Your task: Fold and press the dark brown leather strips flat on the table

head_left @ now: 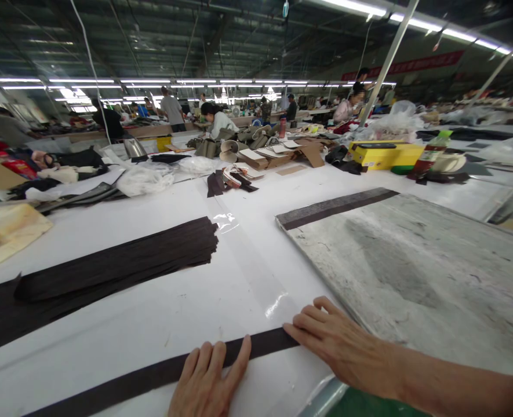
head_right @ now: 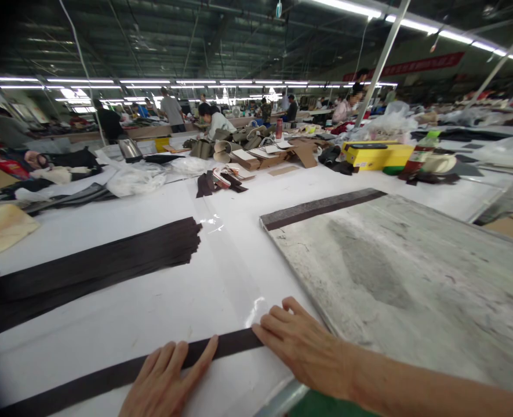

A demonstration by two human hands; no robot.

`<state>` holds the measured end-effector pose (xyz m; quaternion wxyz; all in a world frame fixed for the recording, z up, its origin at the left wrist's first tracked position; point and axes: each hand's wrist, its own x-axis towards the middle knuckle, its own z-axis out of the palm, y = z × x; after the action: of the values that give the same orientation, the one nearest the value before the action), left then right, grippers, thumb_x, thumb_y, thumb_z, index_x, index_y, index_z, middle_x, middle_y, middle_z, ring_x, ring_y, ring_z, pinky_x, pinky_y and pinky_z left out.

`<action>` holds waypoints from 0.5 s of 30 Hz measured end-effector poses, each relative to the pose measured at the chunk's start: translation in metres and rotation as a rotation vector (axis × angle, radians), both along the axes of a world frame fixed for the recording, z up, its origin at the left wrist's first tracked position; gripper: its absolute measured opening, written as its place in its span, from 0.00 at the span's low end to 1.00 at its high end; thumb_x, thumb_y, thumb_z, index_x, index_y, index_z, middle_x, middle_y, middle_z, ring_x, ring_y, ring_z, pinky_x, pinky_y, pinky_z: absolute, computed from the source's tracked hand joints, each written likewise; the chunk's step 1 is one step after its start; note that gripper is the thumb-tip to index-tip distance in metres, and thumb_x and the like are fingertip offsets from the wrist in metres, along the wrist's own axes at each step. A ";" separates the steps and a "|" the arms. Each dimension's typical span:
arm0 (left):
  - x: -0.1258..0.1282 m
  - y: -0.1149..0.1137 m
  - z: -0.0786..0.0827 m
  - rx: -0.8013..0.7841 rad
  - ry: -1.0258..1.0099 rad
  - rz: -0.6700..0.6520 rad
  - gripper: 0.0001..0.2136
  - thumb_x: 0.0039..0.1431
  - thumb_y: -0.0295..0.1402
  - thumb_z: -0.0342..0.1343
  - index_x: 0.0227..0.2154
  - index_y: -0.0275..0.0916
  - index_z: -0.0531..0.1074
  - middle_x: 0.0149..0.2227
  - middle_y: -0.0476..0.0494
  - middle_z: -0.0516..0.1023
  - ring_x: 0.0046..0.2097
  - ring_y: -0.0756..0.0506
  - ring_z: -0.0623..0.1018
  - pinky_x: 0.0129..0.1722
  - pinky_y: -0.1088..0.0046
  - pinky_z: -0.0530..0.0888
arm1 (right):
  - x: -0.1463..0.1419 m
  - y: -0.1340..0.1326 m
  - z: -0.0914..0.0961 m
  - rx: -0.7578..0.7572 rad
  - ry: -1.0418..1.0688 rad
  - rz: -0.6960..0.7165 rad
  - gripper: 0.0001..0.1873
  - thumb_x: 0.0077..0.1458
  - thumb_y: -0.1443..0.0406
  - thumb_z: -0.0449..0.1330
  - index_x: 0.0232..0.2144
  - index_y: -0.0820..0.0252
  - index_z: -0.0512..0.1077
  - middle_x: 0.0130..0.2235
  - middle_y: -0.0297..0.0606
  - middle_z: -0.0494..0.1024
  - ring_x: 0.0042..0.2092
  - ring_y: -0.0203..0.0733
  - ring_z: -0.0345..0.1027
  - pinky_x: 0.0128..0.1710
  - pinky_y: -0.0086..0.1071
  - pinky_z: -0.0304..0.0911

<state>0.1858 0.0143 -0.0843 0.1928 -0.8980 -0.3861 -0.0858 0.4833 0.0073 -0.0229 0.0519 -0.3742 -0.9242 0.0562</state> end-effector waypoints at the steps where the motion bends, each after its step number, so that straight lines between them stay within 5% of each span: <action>1: 0.000 0.000 0.001 0.009 0.004 -0.016 0.28 0.58 0.29 0.53 0.60 0.52 0.59 0.41 0.46 0.70 0.43 0.41 0.68 0.46 0.63 0.64 | 0.000 -0.002 -0.001 -0.008 -0.008 -0.012 0.25 0.57 0.77 0.47 0.57 0.64 0.60 0.43 0.43 0.71 0.43 0.45 0.61 0.51 0.45 0.51; 8: 0.002 -0.002 0.005 -0.042 -0.033 0.029 0.27 0.59 0.27 0.50 0.61 0.53 0.58 0.41 0.46 0.70 0.42 0.43 0.69 0.46 0.65 0.65 | 0.028 -0.013 -0.004 0.123 -0.045 -0.098 0.27 0.54 0.80 0.45 0.55 0.66 0.64 0.44 0.46 0.71 0.44 0.48 0.63 0.52 0.49 0.48; 15: 0.000 -0.003 0.005 -0.052 -0.018 0.002 0.31 0.55 0.26 0.54 0.62 0.52 0.57 0.43 0.46 0.71 0.45 0.41 0.68 0.48 0.64 0.63 | -0.028 -0.010 -0.011 0.110 0.016 -0.104 0.38 0.44 0.81 0.48 0.60 0.66 0.58 0.45 0.46 0.71 0.43 0.48 0.61 0.47 0.45 0.54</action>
<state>0.1861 0.0108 -0.0790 0.1661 -0.9015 -0.3909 -0.0834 0.4552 -0.0025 -0.0344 0.0827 -0.4179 -0.9047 0.0054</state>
